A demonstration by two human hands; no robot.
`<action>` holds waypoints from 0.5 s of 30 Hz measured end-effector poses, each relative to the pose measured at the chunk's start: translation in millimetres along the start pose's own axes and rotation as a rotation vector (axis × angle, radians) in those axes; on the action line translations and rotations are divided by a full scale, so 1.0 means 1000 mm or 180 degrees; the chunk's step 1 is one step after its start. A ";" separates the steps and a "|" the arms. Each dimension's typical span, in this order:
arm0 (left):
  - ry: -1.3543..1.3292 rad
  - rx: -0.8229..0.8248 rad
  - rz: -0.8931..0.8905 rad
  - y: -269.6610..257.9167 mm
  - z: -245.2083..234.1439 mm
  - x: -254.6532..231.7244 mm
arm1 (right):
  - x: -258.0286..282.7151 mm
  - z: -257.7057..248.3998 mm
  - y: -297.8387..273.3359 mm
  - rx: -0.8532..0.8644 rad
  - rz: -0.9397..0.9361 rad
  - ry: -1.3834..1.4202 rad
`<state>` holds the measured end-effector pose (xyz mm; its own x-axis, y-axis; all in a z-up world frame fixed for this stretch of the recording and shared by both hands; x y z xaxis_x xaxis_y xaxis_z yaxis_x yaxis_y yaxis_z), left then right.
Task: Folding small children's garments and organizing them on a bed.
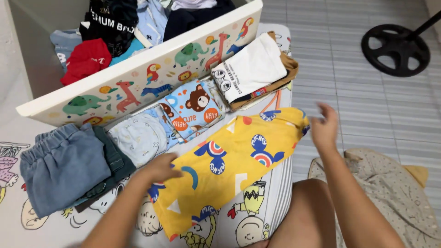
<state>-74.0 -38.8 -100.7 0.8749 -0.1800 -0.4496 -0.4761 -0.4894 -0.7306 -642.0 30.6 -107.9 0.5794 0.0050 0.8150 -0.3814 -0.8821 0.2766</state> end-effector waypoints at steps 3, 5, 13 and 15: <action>0.0323 0.0055 0.0081 0.008 0.015 0.078 | 0.079 0.076 0.006 0.1563 0.0259 -0.0523; -0.0246 0.0279 -0.0028 -0.010 0.012 0.087 | 0.140 0.114 0.002 0.1748 -0.0616 -0.0812; -0.0572 -0.0762 0.0179 -0.078 0.016 0.076 | 0.188 0.160 0.001 0.2369 -0.1037 -0.1975; -0.0224 -0.1284 -0.0119 -0.099 0.012 0.060 | 0.196 0.141 -0.004 0.1772 -0.1634 -0.1647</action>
<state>24.1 9.6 -61.5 0.8762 -0.1038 -0.4707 -0.3589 -0.7923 -0.4934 -424.9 -31.1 -21.3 0.8834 0.3657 0.2931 0.3363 -0.9302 0.1469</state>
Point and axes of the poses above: each hand's wrist, its own y-axis towards the middle knuckle, its own z-axis out of the palm, x = y × z, the point moved 4 cm from there along y, towards the middle knuckle, and after that the axes turned 15 degrees about x, right-handed, at the moved point
